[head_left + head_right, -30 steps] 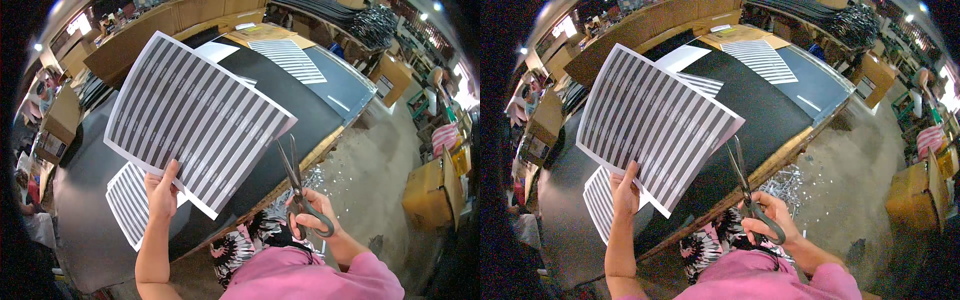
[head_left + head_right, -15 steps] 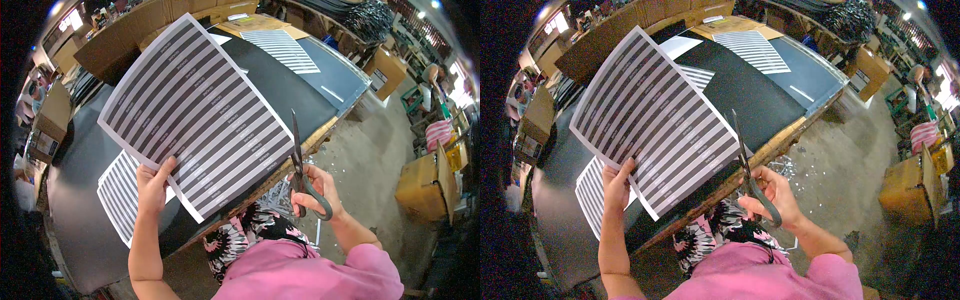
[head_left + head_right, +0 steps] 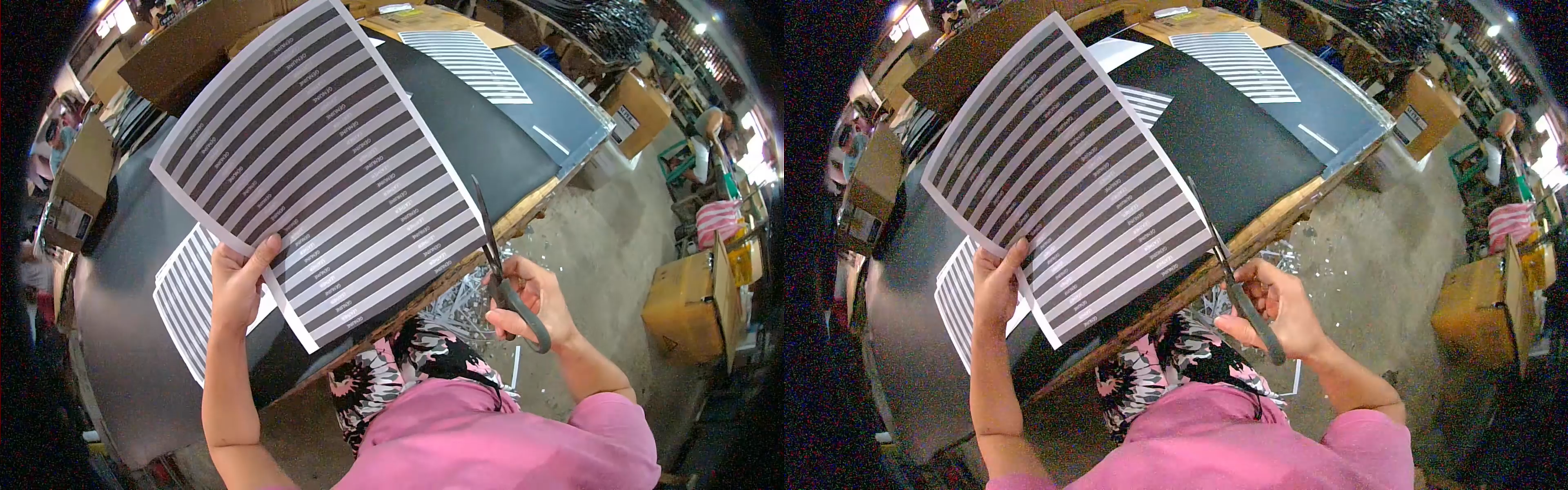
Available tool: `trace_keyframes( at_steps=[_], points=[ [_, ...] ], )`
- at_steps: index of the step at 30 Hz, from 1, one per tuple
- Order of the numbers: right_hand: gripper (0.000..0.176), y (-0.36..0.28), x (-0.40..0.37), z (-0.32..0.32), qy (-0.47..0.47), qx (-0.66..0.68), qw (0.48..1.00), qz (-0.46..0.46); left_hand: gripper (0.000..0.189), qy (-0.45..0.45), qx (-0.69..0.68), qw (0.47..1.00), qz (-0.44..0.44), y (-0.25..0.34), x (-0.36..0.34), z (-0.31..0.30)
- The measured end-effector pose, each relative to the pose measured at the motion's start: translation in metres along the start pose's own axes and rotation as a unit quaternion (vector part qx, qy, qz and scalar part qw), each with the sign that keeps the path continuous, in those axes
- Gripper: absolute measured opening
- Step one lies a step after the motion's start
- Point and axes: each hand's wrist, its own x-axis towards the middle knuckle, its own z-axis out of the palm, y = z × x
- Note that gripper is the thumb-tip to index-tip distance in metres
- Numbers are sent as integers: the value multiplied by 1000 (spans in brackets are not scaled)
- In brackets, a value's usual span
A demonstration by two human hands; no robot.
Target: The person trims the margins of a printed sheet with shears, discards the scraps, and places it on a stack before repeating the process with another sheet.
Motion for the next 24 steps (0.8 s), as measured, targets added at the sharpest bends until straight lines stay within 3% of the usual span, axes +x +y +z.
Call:
trace_keyframes(
  at_steps=[24],
  points=[
    [39,-5,-2,-1,2,-61,998,-12,34,-35,-48,998,8,7,0,2]
  ],
)
